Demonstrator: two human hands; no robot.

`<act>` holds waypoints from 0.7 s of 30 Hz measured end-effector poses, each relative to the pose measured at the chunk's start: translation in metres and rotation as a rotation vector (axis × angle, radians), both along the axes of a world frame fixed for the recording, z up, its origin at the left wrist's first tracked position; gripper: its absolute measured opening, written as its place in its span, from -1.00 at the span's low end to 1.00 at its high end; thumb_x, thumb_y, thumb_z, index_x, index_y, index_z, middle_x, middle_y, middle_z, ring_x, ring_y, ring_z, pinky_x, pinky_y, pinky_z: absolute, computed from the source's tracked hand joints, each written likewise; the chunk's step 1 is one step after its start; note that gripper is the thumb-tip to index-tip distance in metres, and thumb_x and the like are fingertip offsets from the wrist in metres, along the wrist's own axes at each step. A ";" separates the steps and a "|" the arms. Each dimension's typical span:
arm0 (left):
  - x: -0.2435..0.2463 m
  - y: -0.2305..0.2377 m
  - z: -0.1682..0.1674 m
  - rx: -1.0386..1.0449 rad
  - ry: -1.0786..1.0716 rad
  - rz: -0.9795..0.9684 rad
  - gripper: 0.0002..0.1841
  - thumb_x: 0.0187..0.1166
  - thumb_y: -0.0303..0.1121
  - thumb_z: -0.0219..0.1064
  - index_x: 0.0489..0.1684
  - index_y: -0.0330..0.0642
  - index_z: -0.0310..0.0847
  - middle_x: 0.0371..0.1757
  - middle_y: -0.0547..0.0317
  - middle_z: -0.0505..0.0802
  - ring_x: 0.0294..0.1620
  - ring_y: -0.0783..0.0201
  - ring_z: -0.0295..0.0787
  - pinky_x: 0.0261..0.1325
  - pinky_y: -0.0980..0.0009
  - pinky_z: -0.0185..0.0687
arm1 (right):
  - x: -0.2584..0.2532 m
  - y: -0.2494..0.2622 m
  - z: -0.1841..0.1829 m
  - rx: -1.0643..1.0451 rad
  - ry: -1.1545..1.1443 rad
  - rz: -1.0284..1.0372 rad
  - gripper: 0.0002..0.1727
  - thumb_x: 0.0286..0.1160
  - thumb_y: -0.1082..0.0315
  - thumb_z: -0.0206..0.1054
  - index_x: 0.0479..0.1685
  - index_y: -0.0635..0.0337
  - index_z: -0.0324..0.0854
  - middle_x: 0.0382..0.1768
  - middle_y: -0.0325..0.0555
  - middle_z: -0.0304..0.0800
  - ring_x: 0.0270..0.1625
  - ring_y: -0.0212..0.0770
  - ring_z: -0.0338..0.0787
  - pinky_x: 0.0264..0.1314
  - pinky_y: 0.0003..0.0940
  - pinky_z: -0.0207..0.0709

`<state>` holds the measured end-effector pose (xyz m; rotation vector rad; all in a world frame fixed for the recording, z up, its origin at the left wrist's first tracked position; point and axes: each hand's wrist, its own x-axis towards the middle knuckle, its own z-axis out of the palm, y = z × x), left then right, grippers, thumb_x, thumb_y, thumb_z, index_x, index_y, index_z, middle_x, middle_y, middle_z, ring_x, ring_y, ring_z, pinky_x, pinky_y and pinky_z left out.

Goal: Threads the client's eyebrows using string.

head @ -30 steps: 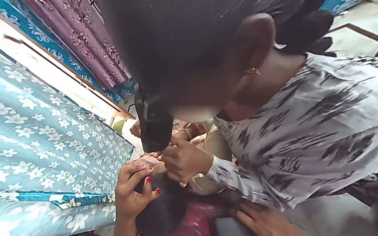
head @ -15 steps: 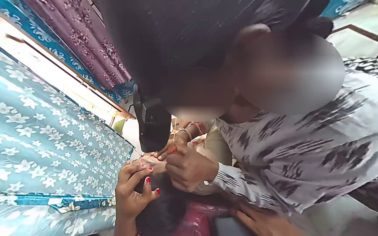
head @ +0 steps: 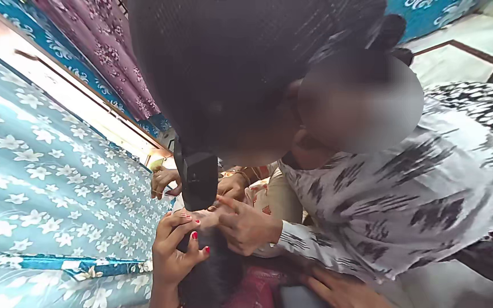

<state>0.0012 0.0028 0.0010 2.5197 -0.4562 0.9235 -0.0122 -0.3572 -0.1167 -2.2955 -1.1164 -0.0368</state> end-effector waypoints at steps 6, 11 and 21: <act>-0.001 0.001 -0.001 0.012 -0.006 0.008 -0.58 0.54 0.20 0.27 -0.14 0.11 0.82 0.05 0.39 0.82 0.42 0.53 0.59 0.72 0.38 0.20 | -0.002 -0.003 -0.016 0.069 -0.088 0.039 -0.72 0.43 0.52 0.24 0.06 0.18 0.72 -0.05 0.10 0.86 -0.11 0.12 0.92 -0.30 -0.01 0.79; -0.002 0.002 0.000 0.025 -0.008 0.009 -0.58 0.55 0.19 0.26 -0.15 0.07 0.81 0.04 0.38 0.83 0.42 0.53 0.59 0.73 0.41 0.18 | 0.001 0.009 0.013 0.152 -0.103 0.011 -0.78 0.39 0.53 0.25 -0.09 0.31 0.76 -0.18 0.15 0.86 -0.14 0.09 0.94 -0.22 -0.10 0.81; -0.004 0.004 0.000 0.017 -0.015 0.024 -0.60 0.56 0.15 0.25 -0.18 0.06 0.82 -0.03 0.35 0.85 0.38 0.49 0.62 0.74 0.37 0.13 | -0.004 -0.003 -0.027 0.056 -0.137 0.046 -0.73 0.51 0.47 0.19 0.07 0.09 0.71 -0.06 0.02 0.85 -0.01 0.06 0.90 -0.16 -0.08 0.79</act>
